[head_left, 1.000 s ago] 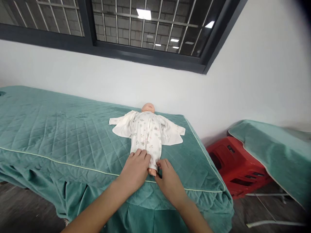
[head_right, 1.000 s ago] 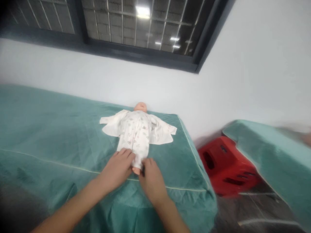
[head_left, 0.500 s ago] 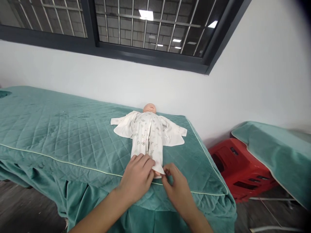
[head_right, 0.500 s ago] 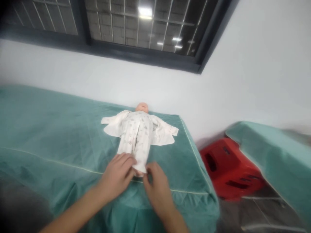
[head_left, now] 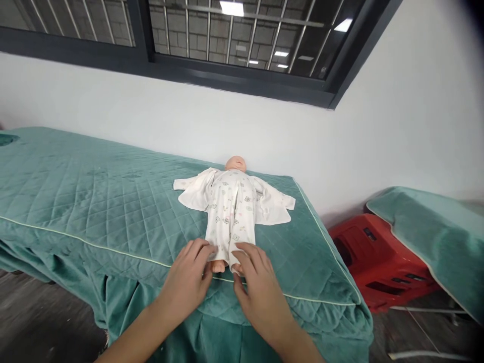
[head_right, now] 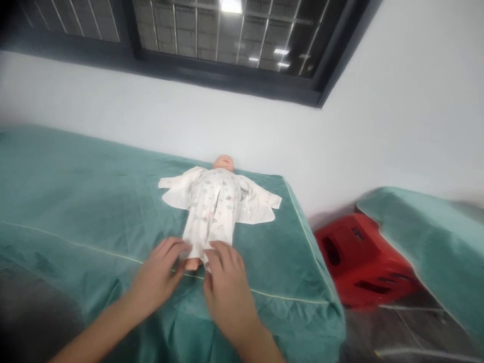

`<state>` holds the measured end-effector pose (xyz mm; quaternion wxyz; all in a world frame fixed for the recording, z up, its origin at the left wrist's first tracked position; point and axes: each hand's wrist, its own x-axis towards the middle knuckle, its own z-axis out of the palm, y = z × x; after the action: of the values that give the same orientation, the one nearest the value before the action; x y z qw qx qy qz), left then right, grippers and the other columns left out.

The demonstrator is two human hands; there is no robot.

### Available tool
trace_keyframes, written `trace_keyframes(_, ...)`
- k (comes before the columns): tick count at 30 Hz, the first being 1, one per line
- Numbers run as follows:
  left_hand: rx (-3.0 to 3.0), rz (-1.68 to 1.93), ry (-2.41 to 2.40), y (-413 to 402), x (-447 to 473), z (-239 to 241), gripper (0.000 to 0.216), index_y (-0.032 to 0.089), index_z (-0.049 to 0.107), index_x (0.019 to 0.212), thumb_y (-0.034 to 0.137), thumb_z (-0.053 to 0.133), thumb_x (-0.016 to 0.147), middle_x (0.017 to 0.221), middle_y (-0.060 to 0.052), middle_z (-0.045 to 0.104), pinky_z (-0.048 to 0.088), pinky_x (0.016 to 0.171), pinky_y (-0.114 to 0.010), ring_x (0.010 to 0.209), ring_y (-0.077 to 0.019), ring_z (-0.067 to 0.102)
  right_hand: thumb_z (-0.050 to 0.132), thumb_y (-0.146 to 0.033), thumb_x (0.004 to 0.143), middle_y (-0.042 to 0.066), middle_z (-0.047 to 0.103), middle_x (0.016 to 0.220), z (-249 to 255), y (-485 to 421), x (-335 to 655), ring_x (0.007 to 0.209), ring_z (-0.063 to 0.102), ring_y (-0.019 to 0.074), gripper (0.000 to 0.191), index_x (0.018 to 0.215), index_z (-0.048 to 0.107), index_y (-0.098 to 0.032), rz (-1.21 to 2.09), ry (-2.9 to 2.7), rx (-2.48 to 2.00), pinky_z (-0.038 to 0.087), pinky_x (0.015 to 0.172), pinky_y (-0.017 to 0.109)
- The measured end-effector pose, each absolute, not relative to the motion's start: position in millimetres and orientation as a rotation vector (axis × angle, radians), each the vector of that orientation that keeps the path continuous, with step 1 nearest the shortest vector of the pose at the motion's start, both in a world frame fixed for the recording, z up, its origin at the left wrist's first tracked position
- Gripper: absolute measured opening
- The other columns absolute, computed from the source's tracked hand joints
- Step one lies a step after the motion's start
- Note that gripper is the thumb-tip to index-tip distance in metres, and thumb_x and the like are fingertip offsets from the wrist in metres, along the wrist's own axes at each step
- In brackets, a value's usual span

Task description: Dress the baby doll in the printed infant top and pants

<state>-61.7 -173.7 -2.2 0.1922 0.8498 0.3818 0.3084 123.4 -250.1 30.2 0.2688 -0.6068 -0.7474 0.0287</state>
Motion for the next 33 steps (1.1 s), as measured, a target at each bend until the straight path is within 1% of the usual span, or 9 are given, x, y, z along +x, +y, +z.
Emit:
trace_keyframes(5, 2.276, 0.846, 1.110, -167, -58, -7, 0.016, 0.019, 0.057, 0.098, 0.013, 0.044, 0.092, 0.100, -0.006, 0.060, 0.048, 0.086, -0.040, 0.097, -0.0223, 0.056, 0.050, -0.008, 0.089, 0.013, 0.056, 0.136, 26, -222, 104, 0.133, 0.042, 0.0335, 0.022, 0.103, 0.062, -0.019, -0.034, -2.078, -1.716, 0.034, 0.110, 0.060)
trace_keyframes(11, 2.192, 1.037, 1.063, -170, -65, -6, 0.015, 0.020, 0.057, 0.096, 0.020, 0.042, 0.097, 0.094, -0.004, 0.060, 0.048, 0.080, -0.033, 0.090, -0.0184, 0.058, 0.050, -0.009, 0.090, 0.009, 0.061, 0.127, 28, -217, 106, 0.129, 0.046, 0.0292, 0.015, 0.091, 0.061, -0.020, -0.053, -2.059, -1.654, 0.033, 0.111, 0.056)
trace_keyframes(14, 2.206, 1.079, 1.068, -175, -73, -10, 0.015, 0.021, 0.056, 0.098, 0.020, 0.042, 0.097, 0.098, -0.006, 0.061, 0.048, 0.081, -0.034, 0.092, -0.0186, 0.059, 0.052, -0.008, 0.087, 0.009, 0.060, 0.126, 33, -226, 106, 0.127, 0.046, 0.0279, 0.016, 0.093, 0.060, -0.021, -0.070, -2.047, -1.588, 0.032, 0.112, 0.055)
trace_keyframes(17, 2.231, 1.011, 1.057, -176, -83, -17, 0.015, 0.021, 0.057, 0.100, 0.019, 0.043, 0.096, 0.101, -0.007, 0.062, 0.049, 0.085, -0.036, 0.095, -0.0195, 0.059, 0.051, -0.006, 0.086, 0.008, 0.059, 0.127, 33, -233, 109, 0.129, 0.046, 0.0273, 0.021, 0.097, 0.059, -0.022, -0.046, -2.126, -1.521, 0.030, 0.114, 0.055)
trace_keyframes(22, 2.080, 0.980, 0.997, -149, -98, -27, 0.018, 0.021, 0.060, 0.102, 0.029, 0.044, 0.098, 0.104, -0.007, 0.064, 0.051, 0.089, -0.036, 0.099, -0.0185, 0.061, 0.046, -0.014, 0.094, 0.011, 0.055, 0.130, 25, -213, 148, 0.123, 0.051, 0.0250, 0.024, 0.114, 0.056, -0.024, 0.035, -1.875, -1.566, 0.045, 0.103, 0.046)
trace_keyframes(25, 2.123, 1.036, 1.105, -110, -95, -30, 0.023, 0.020, 0.061, 0.108, 0.030, 0.043, 0.098, 0.110, -0.008, 0.066, 0.051, 0.095, -0.040, 0.105, -0.0201, 0.061, 0.042, -0.011, 0.091, 0.012, 0.058, 0.123, 17, -180, 181, 0.118, 0.053, 0.0252, 0.029, 0.113, 0.057, -0.021, 0.030, -1.715, -1.630, 0.045, 0.102, 0.047)
trace_keyframes(29, 2.483, 0.954, 1.111, -57, -68, -30, 0.034, 0.017, 0.062, 0.122, 0.017, 0.046, 0.091, 0.128, -0.012, 0.063, 0.040, 0.112, -0.050, 0.128, -0.0252, 0.051, 0.050, -0.011, 0.085, 0.011, 0.062, 0.111, 2, -141, 208, 0.106, 0.055, 0.0247, 0.025, 0.106, 0.062, -0.019, 0.129, -1.809, -1.794, 0.047, 0.093, 0.040)
trace_keyframes(31, 2.602, 0.823, 1.004, -38, -52, -26, 0.036, 0.016, 0.063, 0.122, 0.016, 0.048, 0.090, 0.131, -0.013, 0.062, 0.033, 0.117, -0.050, 0.133, -0.0260, 0.048, 0.052, -0.012, 0.086, 0.010, 0.062, 0.108, -4, -130, 212, 0.104, 0.054, 0.0237, 0.021, 0.103, 0.063, -0.018, 0.139, -1.874, -1.799, 0.046, 0.091, 0.037)
trace_keyframes(33, 2.622, 0.710, 0.857, -25, -38, -19, 0.032, 0.017, 0.066, 0.117, 0.019, 0.050, 0.090, 0.129, -0.011, 0.064, 0.034, 0.116, -0.046, 0.131, -0.0263, 0.050, 0.051, -0.010, 0.086, 0.009, 0.061, 0.109, -8, -126, 214, 0.105, 0.052, 0.0232, 0.023, 0.103, 0.064, -0.018, 0.127, -1.895, -1.774, 0.045, 0.093, 0.037)
